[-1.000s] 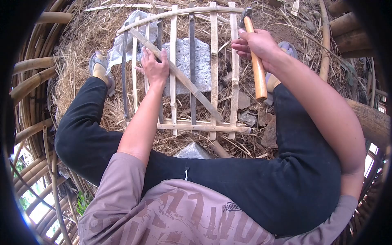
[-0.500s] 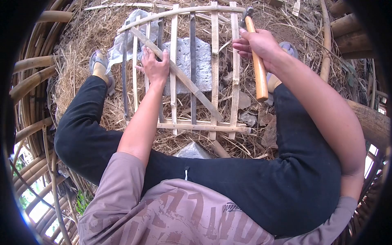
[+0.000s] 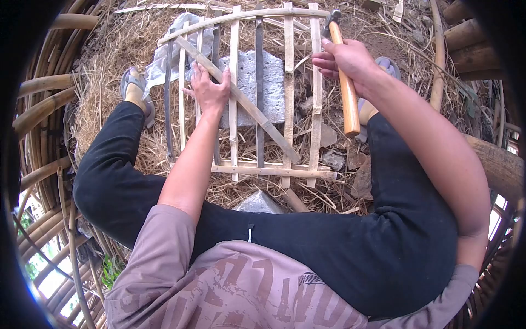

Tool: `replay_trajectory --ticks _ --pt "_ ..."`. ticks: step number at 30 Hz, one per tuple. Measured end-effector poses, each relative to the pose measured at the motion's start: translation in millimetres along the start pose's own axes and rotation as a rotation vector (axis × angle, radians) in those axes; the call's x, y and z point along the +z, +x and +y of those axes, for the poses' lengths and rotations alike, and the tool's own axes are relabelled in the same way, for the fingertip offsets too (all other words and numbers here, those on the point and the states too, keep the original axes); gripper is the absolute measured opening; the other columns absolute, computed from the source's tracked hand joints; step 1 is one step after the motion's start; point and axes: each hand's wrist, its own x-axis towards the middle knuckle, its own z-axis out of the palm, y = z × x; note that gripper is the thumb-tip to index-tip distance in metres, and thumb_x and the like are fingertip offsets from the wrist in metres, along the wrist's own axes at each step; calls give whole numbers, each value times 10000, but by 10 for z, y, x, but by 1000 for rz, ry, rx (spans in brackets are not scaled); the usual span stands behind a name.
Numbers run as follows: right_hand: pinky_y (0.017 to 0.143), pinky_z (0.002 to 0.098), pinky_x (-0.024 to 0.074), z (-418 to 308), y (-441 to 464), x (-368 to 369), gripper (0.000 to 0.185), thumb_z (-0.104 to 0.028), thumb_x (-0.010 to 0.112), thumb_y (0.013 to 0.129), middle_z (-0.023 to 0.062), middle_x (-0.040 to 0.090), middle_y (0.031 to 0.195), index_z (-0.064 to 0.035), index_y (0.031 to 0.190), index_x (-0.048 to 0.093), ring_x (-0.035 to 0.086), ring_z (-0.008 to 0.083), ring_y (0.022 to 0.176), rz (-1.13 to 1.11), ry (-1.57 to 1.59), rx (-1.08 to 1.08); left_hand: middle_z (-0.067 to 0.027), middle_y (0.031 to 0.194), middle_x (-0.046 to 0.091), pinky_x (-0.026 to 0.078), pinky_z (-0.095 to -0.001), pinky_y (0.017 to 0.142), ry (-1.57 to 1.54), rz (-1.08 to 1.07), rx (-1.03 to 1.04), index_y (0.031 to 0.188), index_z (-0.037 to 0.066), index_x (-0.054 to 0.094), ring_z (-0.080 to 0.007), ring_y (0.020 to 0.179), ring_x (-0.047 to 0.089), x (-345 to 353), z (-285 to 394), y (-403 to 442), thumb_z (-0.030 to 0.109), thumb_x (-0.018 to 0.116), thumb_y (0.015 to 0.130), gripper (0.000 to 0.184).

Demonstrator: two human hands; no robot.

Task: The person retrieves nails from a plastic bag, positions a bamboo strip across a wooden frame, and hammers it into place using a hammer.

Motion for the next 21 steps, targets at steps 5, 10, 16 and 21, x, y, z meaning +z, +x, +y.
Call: replay_trajectory --ticks 5,10,16,21 --pt "721 262 593 -18 -16 7 296 -240 514 1053 100 678 1022 -12 1230 449 693 139 908 8 -6 -5 -215 1582 341 -21 -695 1169 -16 -23 -11 1464 -101 388 -332 1448 347 15 -26 19 519 615 842 907" --pt "733 277 595 -4 2 -4 318 -238 531 1045 110 680 1035 -5 1241 438 700 157 921 -2 -10 -13 -207 1586 335 -18 -700 1161 -25 -15 -16 1463 -96 393 -336 1458 327 34 -30 14 516 619 860 888" --pt "703 229 576 7 -2 9 258 -270 552 1041 59 695 1014 -53 1151 466 674 83 845 16 -14 -12 -217 1582 338 -18 -702 1162 -45 -10 -7 1446 -111 409 -337 1449 338 37 -37 18 499 624 847 881" --pt "729 268 590 29 35 -22 318 -242 542 1040 105 685 1032 -14 1223 418 696 148 907 -22 -3 -19 -215 1584 336 -14 -709 1157 -59 -22 -18 1449 -111 405 -335 1450 337 36 -38 19 505 628 849 889"
